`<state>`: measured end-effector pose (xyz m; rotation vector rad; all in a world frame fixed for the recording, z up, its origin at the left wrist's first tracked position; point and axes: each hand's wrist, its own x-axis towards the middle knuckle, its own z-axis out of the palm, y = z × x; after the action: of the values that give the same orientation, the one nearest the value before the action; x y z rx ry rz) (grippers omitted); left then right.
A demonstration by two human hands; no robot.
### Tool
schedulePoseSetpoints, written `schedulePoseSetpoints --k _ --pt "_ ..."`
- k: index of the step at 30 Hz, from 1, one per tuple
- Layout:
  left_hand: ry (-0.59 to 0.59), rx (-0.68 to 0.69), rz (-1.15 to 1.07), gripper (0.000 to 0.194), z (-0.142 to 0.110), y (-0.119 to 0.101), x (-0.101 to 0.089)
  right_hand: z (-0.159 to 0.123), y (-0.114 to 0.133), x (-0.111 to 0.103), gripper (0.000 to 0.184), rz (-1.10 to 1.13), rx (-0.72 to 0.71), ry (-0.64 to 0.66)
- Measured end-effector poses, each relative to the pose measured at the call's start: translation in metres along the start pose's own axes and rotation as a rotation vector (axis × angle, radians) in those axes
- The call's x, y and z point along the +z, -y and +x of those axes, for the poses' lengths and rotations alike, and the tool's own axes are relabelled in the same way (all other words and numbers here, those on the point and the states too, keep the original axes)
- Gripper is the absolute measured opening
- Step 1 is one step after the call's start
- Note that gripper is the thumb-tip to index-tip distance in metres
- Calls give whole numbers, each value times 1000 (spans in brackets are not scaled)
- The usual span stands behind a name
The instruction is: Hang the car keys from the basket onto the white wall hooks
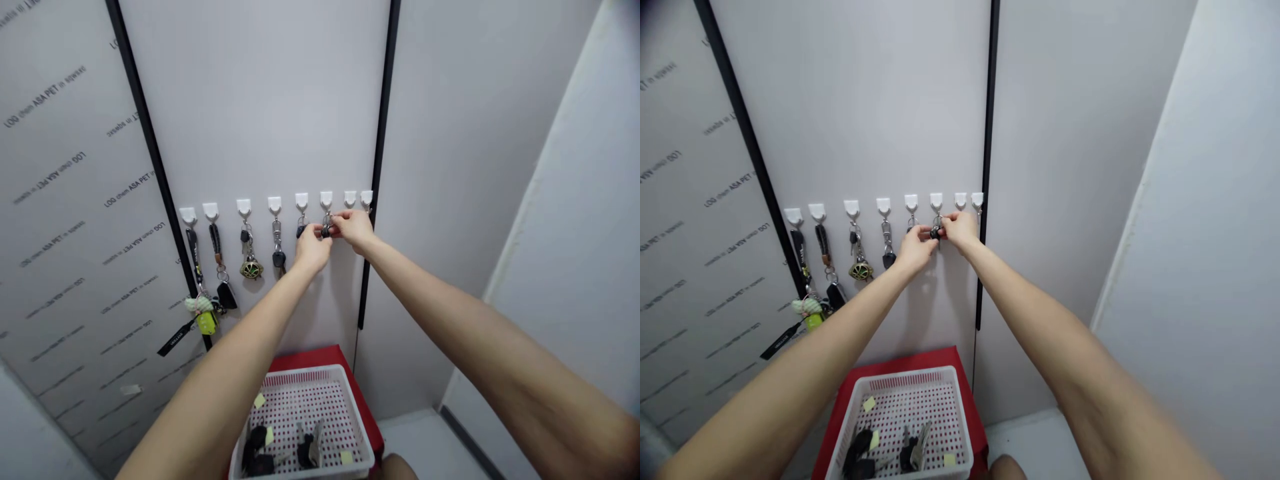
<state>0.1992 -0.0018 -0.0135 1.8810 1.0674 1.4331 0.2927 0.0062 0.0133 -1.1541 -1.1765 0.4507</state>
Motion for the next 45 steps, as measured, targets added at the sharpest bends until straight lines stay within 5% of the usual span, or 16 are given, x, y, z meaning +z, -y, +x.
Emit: schedulePoseSetpoints --k 6,8,12,16,23,30,36,40,45 --pt "261 6 -29 32 -59 39 -22 -45 -46 -8 27 -290 -216 -57" --pt "418 -46 -4 29 -89 67 -33 -86 -72 -8 28 -432 -253 172" --pt "827 -238 204 20 -156 124 -53 -181 -129 -2 29 -567 -245 1009" --pt "917 -266 478 27 -201 157 -60 -231 -166 8 31 -655 -293 1259" --pt "876 -291 478 26 -215 168 -48 -230 -176 11 11 -710 -225 1215" --pt "789 -449 -2 34 -205 174 -36 -212 -163 5 7 -151 336 923" --pt "571 -512 -244 21 -193 169 -30 -206 -153 2 20 236 709 697" --pt "542 -492 -300 25 -184 159 -34 -204 -147 2 24 377 770 625" --pt "554 -487 -390 12 -176 150 -35 -196 -136 7 24 298 639 620"
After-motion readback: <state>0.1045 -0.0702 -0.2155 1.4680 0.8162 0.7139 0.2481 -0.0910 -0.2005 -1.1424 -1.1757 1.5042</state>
